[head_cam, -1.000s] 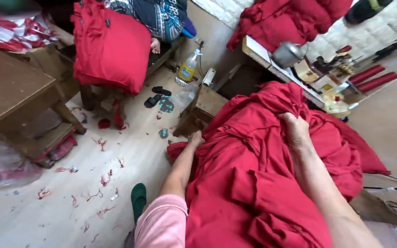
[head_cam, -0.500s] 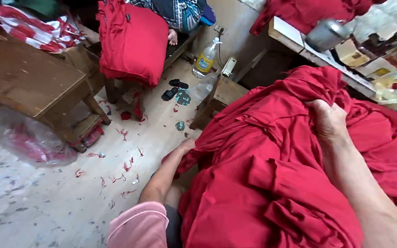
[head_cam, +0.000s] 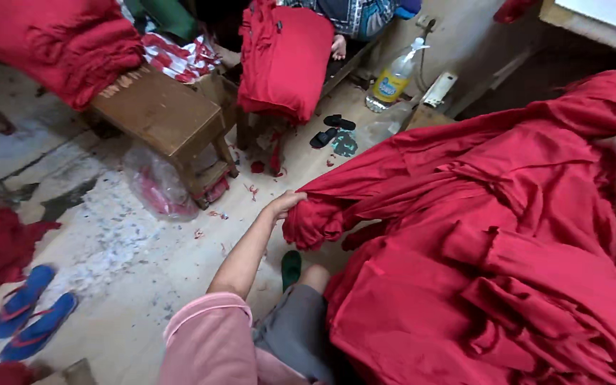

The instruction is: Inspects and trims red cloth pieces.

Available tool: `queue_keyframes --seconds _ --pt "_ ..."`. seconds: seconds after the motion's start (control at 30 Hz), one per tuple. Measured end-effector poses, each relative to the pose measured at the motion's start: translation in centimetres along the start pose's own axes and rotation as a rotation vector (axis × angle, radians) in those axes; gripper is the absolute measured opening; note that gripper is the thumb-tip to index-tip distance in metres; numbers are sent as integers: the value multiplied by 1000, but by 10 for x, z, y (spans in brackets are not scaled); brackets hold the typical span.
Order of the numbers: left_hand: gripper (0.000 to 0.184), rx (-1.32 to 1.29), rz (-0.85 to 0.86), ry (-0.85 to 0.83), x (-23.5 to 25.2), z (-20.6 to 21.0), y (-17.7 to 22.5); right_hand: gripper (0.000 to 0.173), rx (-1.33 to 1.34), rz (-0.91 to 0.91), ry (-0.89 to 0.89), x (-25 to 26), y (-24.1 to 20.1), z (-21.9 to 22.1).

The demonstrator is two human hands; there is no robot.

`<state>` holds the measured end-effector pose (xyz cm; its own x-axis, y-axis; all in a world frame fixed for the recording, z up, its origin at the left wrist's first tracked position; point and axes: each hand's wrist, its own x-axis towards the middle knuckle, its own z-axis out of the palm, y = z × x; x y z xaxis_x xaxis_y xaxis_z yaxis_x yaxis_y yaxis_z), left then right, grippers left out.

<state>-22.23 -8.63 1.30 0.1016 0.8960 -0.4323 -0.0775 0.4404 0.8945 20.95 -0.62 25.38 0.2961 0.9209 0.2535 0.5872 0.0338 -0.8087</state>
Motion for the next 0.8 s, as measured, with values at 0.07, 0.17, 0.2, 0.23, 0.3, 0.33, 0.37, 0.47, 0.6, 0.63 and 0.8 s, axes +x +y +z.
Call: queue_keyframes --seconds 0.07,0.17,0.2,0.23,0.3,0.33,0.37,0.47,0.6,0.63,0.8 --pt "31 -78 49 -20 -27 -6 33 48 -3 -37 -21 -1 -2 1" --pt "16 -166 129 -13 -65 -3 75 51 -17 -40 -18 0 -2 4" --pt "14 -216 151 -19 -76 1 87 52 -29 -23 -3 1 0 5" --pt "14 -281 177 -17 -87 7 98 54 -34 -3 6 5 4 5" --pt "15 -423 244 -12 -111 20 120 58 -34 17 17 15 14 5" --pt "14 -479 290 -12 -120 26 129 60 -32 26 22 18 18 6" --pt "14 -511 340 -23 -126 32 135 63 -28 31 38 17 18 6" --pt "13 -556 454 -111 -144 49 152 59 -6 4 46 -13 -13 6" --pt "17 -611 523 -285 -155 66 169 54 -67 -65 24 -14 -23 5" --pt "18 -629 516 -304 -155 70 173 53 -79 -79 26 -14 -22 4" --pt "18 -669 492 -299 -151 81 183 51 -110 -78 27 -14 -25 4"
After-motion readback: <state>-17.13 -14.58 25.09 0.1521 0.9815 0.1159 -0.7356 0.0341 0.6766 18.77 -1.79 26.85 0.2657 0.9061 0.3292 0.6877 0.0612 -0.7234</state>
